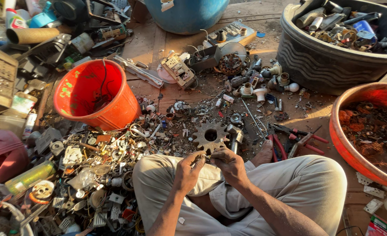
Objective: The person sits on the floor surrounded by electronic waste and uses a hammer to strike a metal gear-like component. They repeatedly hit the object to break it apart, occasionally using pliers to manipulate the pieces. The task involves separating metal parts from the gear.
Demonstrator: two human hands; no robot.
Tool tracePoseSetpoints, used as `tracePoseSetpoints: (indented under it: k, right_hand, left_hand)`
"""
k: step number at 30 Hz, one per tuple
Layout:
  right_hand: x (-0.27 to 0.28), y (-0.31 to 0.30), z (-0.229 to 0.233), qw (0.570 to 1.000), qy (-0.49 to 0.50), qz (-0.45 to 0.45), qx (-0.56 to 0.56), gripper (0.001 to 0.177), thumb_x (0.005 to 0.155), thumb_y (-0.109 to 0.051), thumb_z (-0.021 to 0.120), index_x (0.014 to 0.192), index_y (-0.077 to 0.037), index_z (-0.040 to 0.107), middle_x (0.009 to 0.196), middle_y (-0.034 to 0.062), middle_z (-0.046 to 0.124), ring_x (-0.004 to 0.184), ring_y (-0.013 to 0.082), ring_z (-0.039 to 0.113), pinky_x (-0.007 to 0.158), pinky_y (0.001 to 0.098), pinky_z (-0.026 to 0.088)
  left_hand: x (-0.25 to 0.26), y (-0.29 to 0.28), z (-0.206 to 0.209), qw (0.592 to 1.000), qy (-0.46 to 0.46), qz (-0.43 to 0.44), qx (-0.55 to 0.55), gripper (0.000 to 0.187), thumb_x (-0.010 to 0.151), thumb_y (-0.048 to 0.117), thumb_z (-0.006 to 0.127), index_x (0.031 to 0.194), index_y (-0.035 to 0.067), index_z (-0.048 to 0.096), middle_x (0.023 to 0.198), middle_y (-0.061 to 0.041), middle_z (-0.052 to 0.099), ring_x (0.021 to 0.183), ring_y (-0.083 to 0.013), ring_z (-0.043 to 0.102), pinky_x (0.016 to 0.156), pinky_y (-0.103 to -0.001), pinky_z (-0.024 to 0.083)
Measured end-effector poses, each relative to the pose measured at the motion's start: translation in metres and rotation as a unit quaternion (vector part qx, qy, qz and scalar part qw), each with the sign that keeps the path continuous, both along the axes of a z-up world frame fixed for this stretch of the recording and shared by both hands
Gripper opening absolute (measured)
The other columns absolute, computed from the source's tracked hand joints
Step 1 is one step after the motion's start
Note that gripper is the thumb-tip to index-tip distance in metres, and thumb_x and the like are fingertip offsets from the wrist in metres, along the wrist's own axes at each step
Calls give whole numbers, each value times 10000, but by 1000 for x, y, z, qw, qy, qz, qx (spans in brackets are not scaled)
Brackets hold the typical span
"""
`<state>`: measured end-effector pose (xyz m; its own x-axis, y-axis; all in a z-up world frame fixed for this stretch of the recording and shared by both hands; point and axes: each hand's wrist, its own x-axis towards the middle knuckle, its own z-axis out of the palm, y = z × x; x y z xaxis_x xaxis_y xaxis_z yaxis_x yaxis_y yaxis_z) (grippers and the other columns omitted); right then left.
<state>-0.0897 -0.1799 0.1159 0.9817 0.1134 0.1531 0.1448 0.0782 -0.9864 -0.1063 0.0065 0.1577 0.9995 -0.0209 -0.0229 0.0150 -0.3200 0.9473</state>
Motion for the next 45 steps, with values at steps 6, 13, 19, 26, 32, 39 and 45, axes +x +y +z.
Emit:
tracePoseSetpoints:
  k: [6,13,19,26,32,39,45]
  right_hand:
    - [8,-5,3,979,-114,-71,-154,125,841,15,750,957,-22,723,1010,61,704,873,180,722,755,285,586]
    - [75,-4,-31,925,-103,-110,-349,162,880,-128,732,1034,-86,760,1011,112,736,939,331,709,798,404,566]
    - [106,4,-64,891,-177,-115,-401,173,872,-155,705,1024,-91,754,1043,115,733,971,343,696,827,429,553]
    - [84,-17,-81,851,18,-270,-450,305,798,-163,783,1060,-49,676,972,224,644,941,441,643,801,492,525]
    - [64,-27,-138,903,346,-200,-159,557,720,-23,743,1185,-84,442,825,171,637,608,318,664,510,490,548]
    - [94,-75,-122,850,489,-149,130,302,948,-256,668,1024,34,640,731,107,648,556,204,600,478,358,504]
    - [48,-37,-10,935,124,-128,-307,450,913,-261,696,1314,-95,577,789,154,712,640,252,670,599,420,554]
  left_hand:
    - [20,-5,-30,984,65,-9,-165,269,959,210,702,1103,-1,787,977,-138,785,871,-114,675,807,-301,552]
    - [88,1,-71,971,-68,-18,226,206,873,135,651,1017,58,777,863,-211,733,787,-404,713,687,-474,557]
    - [125,1,-130,928,26,27,372,175,882,138,585,874,74,747,878,-243,728,854,-444,715,745,-530,581]
    - [126,-3,-135,922,48,30,384,216,885,286,674,855,83,739,854,-217,735,830,-421,726,749,-515,582]
    - [123,-7,-114,925,76,8,372,282,870,356,728,864,74,734,868,-208,737,839,-397,733,745,-496,586]
    - [119,-6,-139,926,-7,11,376,265,913,314,653,809,88,743,855,-199,744,836,-401,727,773,-503,578]
    - [113,-1,-142,943,-17,-7,331,273,894,301,615,756,103,742,816,-189,741,799,-396,729,755,-487,582]
